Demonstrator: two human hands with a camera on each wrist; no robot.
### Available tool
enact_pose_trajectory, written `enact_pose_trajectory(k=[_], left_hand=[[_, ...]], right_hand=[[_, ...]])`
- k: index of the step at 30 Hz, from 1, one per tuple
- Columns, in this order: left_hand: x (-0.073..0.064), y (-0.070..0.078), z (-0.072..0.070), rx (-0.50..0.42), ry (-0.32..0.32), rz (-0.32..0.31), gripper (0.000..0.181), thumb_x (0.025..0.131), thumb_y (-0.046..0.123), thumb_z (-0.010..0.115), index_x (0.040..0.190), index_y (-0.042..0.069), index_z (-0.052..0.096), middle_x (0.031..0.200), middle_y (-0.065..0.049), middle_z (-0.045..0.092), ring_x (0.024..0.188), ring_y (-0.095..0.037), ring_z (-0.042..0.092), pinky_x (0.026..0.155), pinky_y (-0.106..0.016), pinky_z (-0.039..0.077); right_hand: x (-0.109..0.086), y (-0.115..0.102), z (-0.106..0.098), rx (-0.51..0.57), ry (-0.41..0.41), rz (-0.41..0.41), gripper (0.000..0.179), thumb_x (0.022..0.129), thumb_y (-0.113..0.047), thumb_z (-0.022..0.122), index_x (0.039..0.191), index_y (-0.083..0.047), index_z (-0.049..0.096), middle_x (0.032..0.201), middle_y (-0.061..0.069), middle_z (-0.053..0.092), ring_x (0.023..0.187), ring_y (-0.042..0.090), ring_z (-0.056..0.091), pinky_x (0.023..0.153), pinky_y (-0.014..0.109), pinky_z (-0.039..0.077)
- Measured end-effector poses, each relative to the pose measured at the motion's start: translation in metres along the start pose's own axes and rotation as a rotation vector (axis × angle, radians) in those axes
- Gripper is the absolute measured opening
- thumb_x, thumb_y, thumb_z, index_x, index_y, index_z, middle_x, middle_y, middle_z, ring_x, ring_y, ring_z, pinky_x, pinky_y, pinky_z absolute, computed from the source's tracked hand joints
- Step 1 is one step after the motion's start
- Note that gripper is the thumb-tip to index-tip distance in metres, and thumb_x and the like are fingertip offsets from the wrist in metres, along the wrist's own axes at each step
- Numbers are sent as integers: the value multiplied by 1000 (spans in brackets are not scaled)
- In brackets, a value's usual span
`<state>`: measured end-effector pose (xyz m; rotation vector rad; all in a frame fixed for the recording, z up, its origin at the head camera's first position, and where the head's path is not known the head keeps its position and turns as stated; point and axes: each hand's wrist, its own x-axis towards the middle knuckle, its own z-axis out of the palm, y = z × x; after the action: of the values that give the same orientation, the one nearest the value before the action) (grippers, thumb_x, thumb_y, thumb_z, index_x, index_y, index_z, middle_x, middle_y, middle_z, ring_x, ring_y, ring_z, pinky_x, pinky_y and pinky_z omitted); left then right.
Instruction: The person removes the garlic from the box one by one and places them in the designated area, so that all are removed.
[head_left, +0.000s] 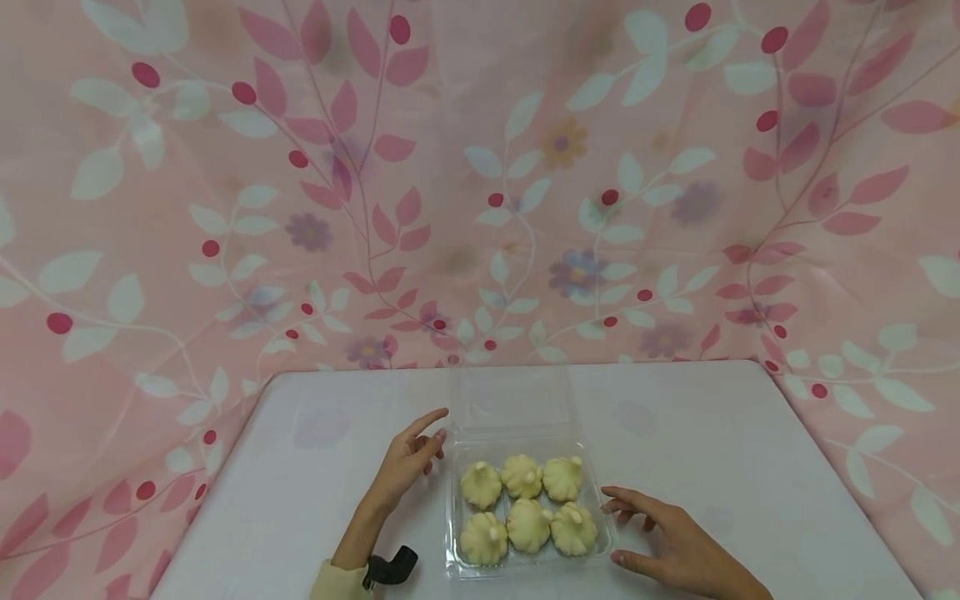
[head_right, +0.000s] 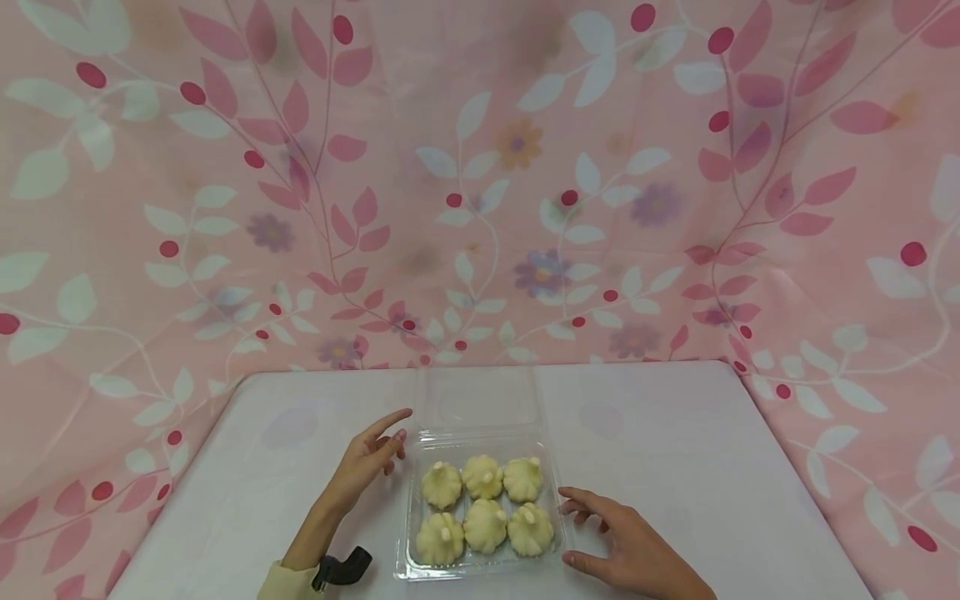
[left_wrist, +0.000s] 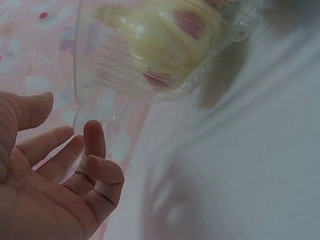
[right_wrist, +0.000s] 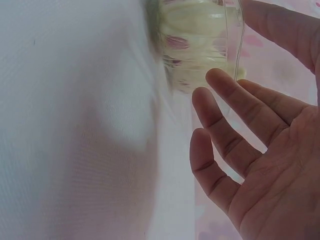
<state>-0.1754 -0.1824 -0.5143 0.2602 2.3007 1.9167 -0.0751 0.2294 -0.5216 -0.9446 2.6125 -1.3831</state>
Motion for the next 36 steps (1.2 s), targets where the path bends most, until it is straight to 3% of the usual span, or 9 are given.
enact_pose_trajectory(k=[5,11,18,23,27,33,36], left_hand=[[0,-7,1,5,0,-3,46,100,19,60,143,7,50,83,-22,63,62,-26,51,54,-29,45],[-2,-11,1,43,-20,-2,47,100,24,61,142,7,51,84,-18,65,61,-28,53,53,-29,46],[-4,-11,1,71,-33,-49,48,100,21,60,144,5,47,86,-20,66,61,-27,52,52,-29,43],[-7,1,2,77,-74,-57,49,101,14,57,146,1,42,89,-31,63,64,-37,51,53,-30,44],[-9,7,4,90,-100,-59,51,102,13,56,147,-1,39,90,-31,63,66,-39,51,55,-31,45],[-7,-6,3,105,-95,-46,54,101,21,58,149,6,39,90,-22,65,71,-32,55,55,-30,45],[-6,-10,2,105,-100,-33,55,100,25,60,149,8,39,99,-21,65,75,-30,57,54,-29,46]], right_hand=[[-1,0,1,-2,-2,-12,69,87,-24,78,145,-7,45,120,3,66,98,15,63,69,30,51],[0,-2,1,-4,-7,17,70,86,-25,79,145,-10,46,120,0,66,102,14,62,73,30,51],[1,-5,1,-6,-2,-28,69,87,-23,78,145,-7,46,119,2,66,101,15,62,70,30,51],[1,-5,1,-6,1,-15,69,86,-25,78,145,-8,46,118,0,66,100,15,63,70,30,51],[1,-6,1,-3,-5,1,69,87,-27,78,145,-9,45,117,0,66,99,14,62,71,30,51],[0,-6,1,-2,-3,4,69,87,-26,78,145,-9,46,117,0,66,99,14,62,70,30,51],[0,-7,0,4,-8,9,68,87,-27,77,145,-9,46,117,0,66,96,14,62,70,30,51]])
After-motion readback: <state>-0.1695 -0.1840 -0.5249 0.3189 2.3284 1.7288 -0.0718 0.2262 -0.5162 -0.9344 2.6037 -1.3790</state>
